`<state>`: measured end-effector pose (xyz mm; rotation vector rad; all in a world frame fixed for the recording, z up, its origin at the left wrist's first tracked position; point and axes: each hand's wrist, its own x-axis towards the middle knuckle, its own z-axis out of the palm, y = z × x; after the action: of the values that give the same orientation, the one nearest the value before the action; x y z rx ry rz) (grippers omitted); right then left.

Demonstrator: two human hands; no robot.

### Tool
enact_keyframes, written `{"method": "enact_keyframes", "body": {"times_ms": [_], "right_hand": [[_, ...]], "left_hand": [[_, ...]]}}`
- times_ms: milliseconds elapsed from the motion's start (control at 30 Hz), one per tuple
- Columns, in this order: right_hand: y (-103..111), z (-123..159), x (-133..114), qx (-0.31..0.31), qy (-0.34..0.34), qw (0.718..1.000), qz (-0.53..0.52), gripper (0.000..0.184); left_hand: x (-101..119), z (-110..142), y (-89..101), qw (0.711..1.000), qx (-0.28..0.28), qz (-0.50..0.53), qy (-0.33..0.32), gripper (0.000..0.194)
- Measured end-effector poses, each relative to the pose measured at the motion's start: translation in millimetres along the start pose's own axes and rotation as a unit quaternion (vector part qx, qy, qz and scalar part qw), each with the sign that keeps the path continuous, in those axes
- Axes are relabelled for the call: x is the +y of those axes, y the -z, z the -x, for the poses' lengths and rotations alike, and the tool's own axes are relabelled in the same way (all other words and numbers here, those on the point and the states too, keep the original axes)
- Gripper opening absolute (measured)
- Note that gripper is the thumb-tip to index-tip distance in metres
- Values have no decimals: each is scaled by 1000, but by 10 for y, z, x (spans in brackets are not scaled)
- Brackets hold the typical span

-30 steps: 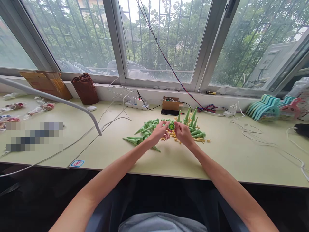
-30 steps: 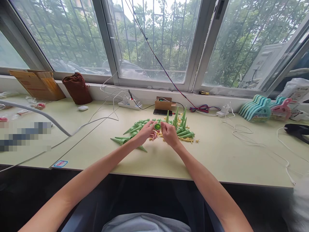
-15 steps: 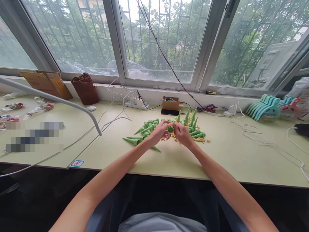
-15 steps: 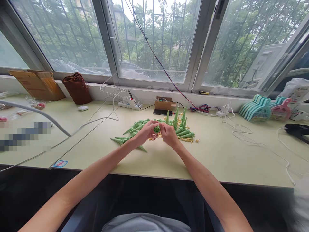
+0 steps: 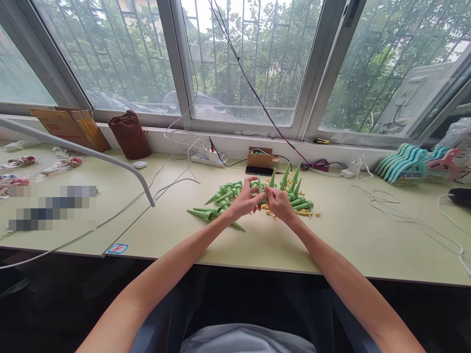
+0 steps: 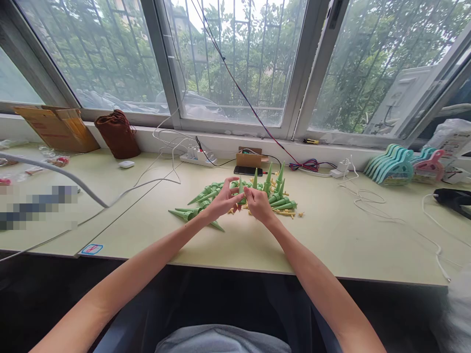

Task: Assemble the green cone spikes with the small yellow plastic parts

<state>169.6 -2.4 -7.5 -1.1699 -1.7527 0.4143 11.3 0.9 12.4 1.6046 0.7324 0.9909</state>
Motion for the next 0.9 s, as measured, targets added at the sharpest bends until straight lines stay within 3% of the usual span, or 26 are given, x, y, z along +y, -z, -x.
{"method": "enact_keyframes", "body": {"times_ms": [200, 533, 733, 900], "right_hand": [[-9, -5, -19, 0, -58, 997, -59, 60], [-75, -25, 125, -25, -137, 964, -225, 56], [-45, -25, 47, -38, -162, 954, -250, 56], [-43, -22, 11, -38, -153, 964, -216, 54]], "left_hand": [[0, -9, -26, 1000, 10, -21, -21, 61], [-31, -29, -10, 985, 10, -145, -94, 27], [-96, -41, -21, 973, 28, -188, -130, 15], [-98, -43, -35, 966, 45, -202, -158, 7]]}}
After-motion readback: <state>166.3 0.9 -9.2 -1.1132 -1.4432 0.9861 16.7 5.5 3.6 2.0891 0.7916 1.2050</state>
